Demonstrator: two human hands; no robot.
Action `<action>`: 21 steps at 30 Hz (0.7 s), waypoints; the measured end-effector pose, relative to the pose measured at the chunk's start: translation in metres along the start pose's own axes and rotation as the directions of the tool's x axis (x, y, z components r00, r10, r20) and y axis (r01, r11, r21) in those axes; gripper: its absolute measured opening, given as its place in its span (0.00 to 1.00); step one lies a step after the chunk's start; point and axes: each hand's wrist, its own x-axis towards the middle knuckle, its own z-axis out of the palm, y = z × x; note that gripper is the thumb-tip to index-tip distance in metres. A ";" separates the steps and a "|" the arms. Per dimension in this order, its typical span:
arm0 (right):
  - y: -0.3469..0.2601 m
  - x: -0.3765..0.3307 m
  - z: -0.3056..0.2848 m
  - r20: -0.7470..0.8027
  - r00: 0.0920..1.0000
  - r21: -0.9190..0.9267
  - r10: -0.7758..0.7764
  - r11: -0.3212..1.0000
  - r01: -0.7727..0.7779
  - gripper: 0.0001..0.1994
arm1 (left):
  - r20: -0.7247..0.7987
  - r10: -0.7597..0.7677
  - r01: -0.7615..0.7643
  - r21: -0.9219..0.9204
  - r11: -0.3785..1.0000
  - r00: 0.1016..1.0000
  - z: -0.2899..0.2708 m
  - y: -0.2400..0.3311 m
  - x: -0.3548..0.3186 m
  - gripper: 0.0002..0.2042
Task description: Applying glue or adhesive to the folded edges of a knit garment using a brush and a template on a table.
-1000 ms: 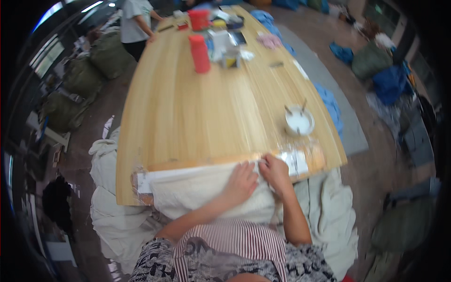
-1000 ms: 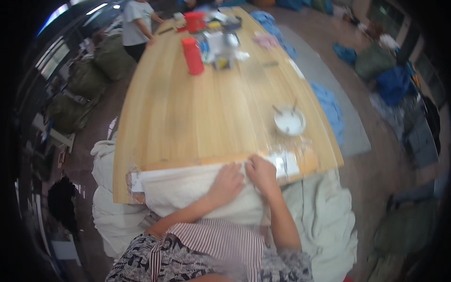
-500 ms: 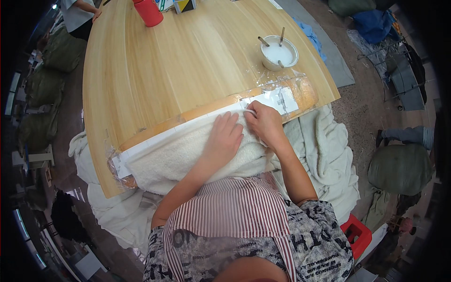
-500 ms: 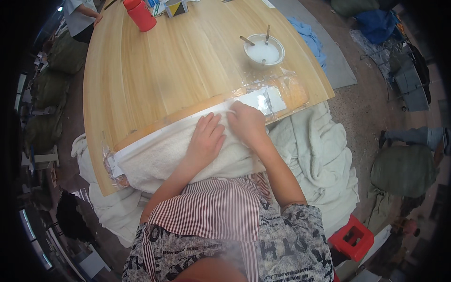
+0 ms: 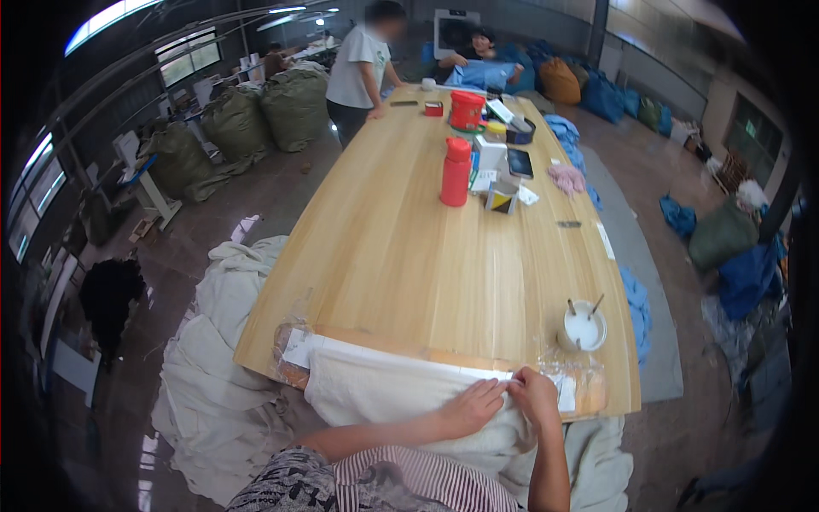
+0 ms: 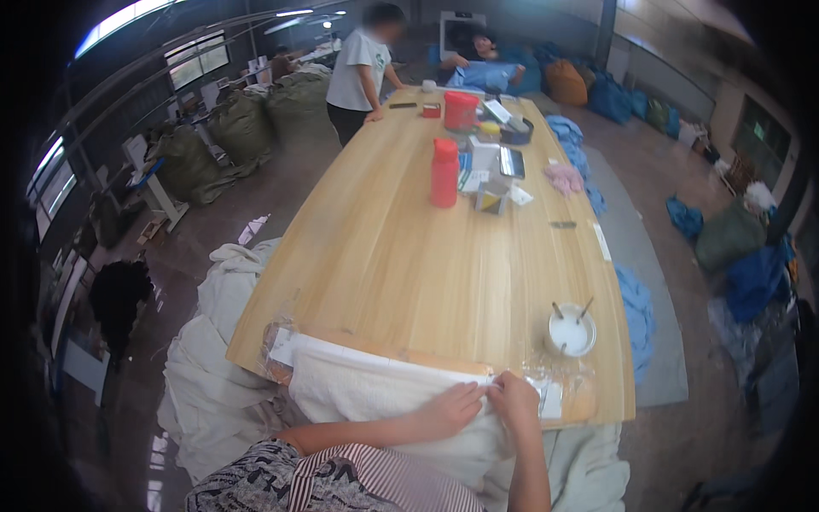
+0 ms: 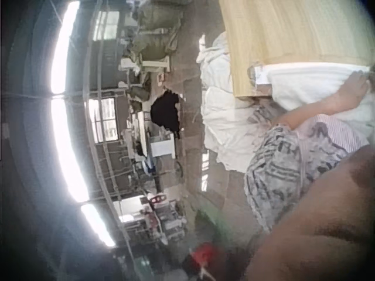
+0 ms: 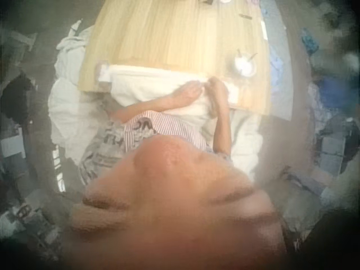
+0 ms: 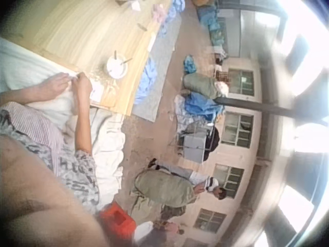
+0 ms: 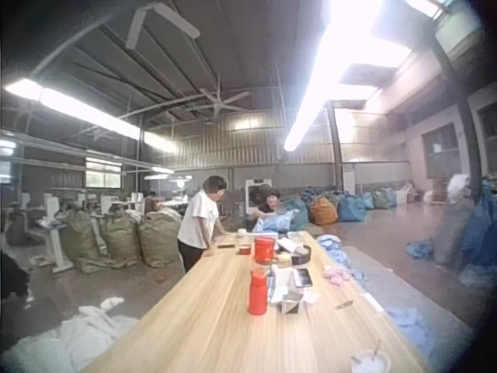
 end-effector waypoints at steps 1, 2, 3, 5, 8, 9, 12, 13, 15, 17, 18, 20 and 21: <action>0.000 0.002 -0.003 -0.011 0.999 -0.017 -0.043 0.999 0.043 0.13 | -0.035 -0.005 0.006 0.031 1.000 0.999 -0.001 0.001 0.000 0.12; -0.002 0.004 -0.005 0.019 0.999 -0.022 -0.041 0.999 0.041 0.13 | -0.004 -0.023 0.023 0.030 0.999 1.000 -0.002 0.001 -0.001 0.12; -0.004 0.006 -0.007 0.054 0.998 -0.024 -0.031 0.999 0.032 0.14 | 0.036 -0.044 0.043 0.024 0.999 0.998 -0.004 0.000 -0.003 0.12; -0.004 0.008 -0.013 0.062 0.997 -0.045 -0.043 0.998 0.046 0.14 | 0.025 -0.037 0.036 0.045 0.998 0.999 -0.001 0.000 -0.006 0.12; 0.003 -0.006 -0.025 0.062 0.997 -0.055 -0.051 0.997 0.055 0.13 | 0.087 -0.013 0.001 0.140 0.990 0.996 -0.006 0.003 0.004 0.12; 0.007 -0.012 -0.027 0.054 0.996 -0.051 -0.064 0.996 0.067 0.13 | 0.145 -0.008 -0.024 0.220 0.975 0.989 -0.009 0.008 0.008 0.12; 0.022 -0.034 -0.021 -0.135 0.991 -0.093 0.004 0.996 -0.016 0.13 | 0.263 -0.100 0.060 0.156 0.986 0.960 -0.012 0.019 0.023 0.17; 0.025 -0.041 -0.014 -0.121 0.992 -0.094 0.044 0.994 -0.056 0.13 | 0.286 -0.090 0.058 0.118 0.991 0.954 -0.009 0.022 0.028 0.17; 0.029 -0.044 0.009 -0.433 0.901 -0.040 0.028 0.998 -0.050 0.12 | 0.350 -0.141 0.081 0.181 0.980 0.926 -0.003 0.027 0.032 0.25; 0.039 -0.032 0.018 -0.461 0.886 -0.129 -0.056 0.992 -0.005 0.11 | 0.293 -0.107 0.058 0.169 0.984 0.950 -0.002 0.026 0.029 0.31; 0.034 -0.024 0.016 -0.472 0.881 -0.102 -0.042 0.995 -0.008 0.12 | 0.299 -0.118 0.061 0.195 0.979 0.947 -0.009 0.026 0.029 0.34; 0.026 -0.012 -0.001 -0.464 0.885 -0.079 -0.026 0.997 -0.012 0.15 | 0.299 -0.179 0.118 0.211 0.970 0.937 -0.014 0.030 0.022 0.36; 0.028 -0.004 -0.002 -0.460 0.887 -0.089 0.028 0.993 -0.077 0.16 | 0.294 -0.194 0.116 0.264 0.958 0.936 -0.016 0.028 0.022 0.37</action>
